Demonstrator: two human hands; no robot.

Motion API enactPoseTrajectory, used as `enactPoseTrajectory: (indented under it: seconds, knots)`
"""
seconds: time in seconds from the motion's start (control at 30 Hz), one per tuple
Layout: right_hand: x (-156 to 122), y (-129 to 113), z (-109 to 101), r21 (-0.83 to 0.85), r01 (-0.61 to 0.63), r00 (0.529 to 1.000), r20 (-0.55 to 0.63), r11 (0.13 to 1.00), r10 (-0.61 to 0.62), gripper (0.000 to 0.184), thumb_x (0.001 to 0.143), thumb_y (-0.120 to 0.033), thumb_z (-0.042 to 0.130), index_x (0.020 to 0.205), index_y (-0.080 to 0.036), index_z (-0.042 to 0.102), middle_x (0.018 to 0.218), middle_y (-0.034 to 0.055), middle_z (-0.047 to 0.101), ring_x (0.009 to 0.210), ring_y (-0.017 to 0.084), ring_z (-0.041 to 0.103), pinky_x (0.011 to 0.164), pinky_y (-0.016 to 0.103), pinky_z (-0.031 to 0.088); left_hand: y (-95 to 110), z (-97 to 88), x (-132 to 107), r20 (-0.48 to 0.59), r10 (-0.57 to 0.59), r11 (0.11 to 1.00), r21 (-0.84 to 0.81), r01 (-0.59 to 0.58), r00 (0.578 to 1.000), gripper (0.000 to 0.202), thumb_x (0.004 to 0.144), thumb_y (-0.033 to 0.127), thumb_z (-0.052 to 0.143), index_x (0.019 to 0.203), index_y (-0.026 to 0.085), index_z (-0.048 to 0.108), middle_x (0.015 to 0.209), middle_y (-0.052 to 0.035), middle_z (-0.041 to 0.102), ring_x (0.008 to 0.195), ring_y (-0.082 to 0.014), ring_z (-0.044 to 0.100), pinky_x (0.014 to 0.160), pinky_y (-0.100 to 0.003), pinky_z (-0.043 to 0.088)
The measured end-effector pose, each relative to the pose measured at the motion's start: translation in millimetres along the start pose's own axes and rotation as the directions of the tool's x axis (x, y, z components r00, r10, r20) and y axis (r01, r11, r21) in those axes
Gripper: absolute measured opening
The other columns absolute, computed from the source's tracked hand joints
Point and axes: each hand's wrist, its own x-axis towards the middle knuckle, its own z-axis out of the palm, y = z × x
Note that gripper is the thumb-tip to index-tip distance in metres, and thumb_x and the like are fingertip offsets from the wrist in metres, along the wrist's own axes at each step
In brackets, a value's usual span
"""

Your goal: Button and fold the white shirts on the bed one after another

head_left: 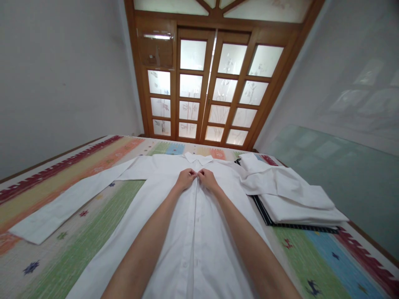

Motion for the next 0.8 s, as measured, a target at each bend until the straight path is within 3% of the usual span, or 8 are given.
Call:
enactPoseTrajectory:
  seconds: [0.23,0.43,0.53,0.63,0.8]
  knots:
    - [-1.5,7.4,0.1,0.185,-0.051,0.999,0.013,0.981,0.05,0.021,0.079,-0.019,0.052,0.064,-0.016,0.067,0.064,0.0012,0.067,0.064,0.014,0.058,0.063,0.023,0.042,-3.3,1.4,1.0,0.0,-0.024,0.998,-0.063,0.024,1.0,0.009,0.079,0.016,0.063,0.08,0.015,0.072,0.083,-0.0053,0.074,0.076,-0.0153,0.065,0.08,-0.027,0.049]
    - [-6.3,19.8,1.4,0.276,0.022,1.0,0.003,0.961,-0.023,0.016,0.068,-0.015,0.06,0.076,-0.018,0.073,0.074,0.0016,0.072,0.069,0.016,0.063,0.071,0.026,0.049,-2.4,1.0,1.9,-0.016,-0.007,0.998,-0.06,0.006,1.0,0.01,0.074,0.01,0.063,0.076,0.015,0.072,0.082,-0.0044,0.072,0.076,-0.0144,0.064,0.077,-0.025,0.049]
    - [-8.3,20.9,3.6,0.249,0.057,0.997,-0.059,0.967,-0.044,0.015,0.067,-0.016,0.062,0.077,-0.018,0.073,0.075,0.0026,0.072,0.068,0.016,0.063,0.07,0.027,0.051,0.4,-1.6,-1.3,-0.008,-0.022,0.992,-0.124,0.02,1.0,0.011,0.074,0.009,0.062,0.076,0.016,0.07,0.074,-0.0011,0.068,0.061,-0.0104,0.06,0.065,-0.022,0.049]
    - [-10.3,19.8,6.3,0.225,0.079,0.993,-0.101,0.971,-0.057,0.016,0.069,-0.016,0.063,0.08,-0.019,0.074,0.075,0.0022,0.071,0.066,0.016,0.063,0.069,0.026,0.051,4.5,-4.4,-5.4,0.062,-0.114,0.972,-0.198,0.124,0.992,0.013,0.079,0.011,0.057,0.082,0.015,0.069,0.052,0.0051,0.057,0.039,-0.0073,0.047,0.045,-0.019,0.04]
    - [-13.3,16.8,8.5,0.148,0.098,0.987,-0.143,0.984,-0.077,0.014,0.071,-0.016,0.064,0.08,-0.018,0.075,0.075,0.0031,0.072,0.066,0.016,0.063,0.07,0.027,0.05,9.8,-6.6,-9.1,0.115,-0.204,0.947,-0.228,0.226,0.972,0.012,0.082,0.013,0.056,0.084,0.014,0.067,0.041,0.008,0.051,0.028,-0.0065,0.039,0.034,-0.018,0.028]
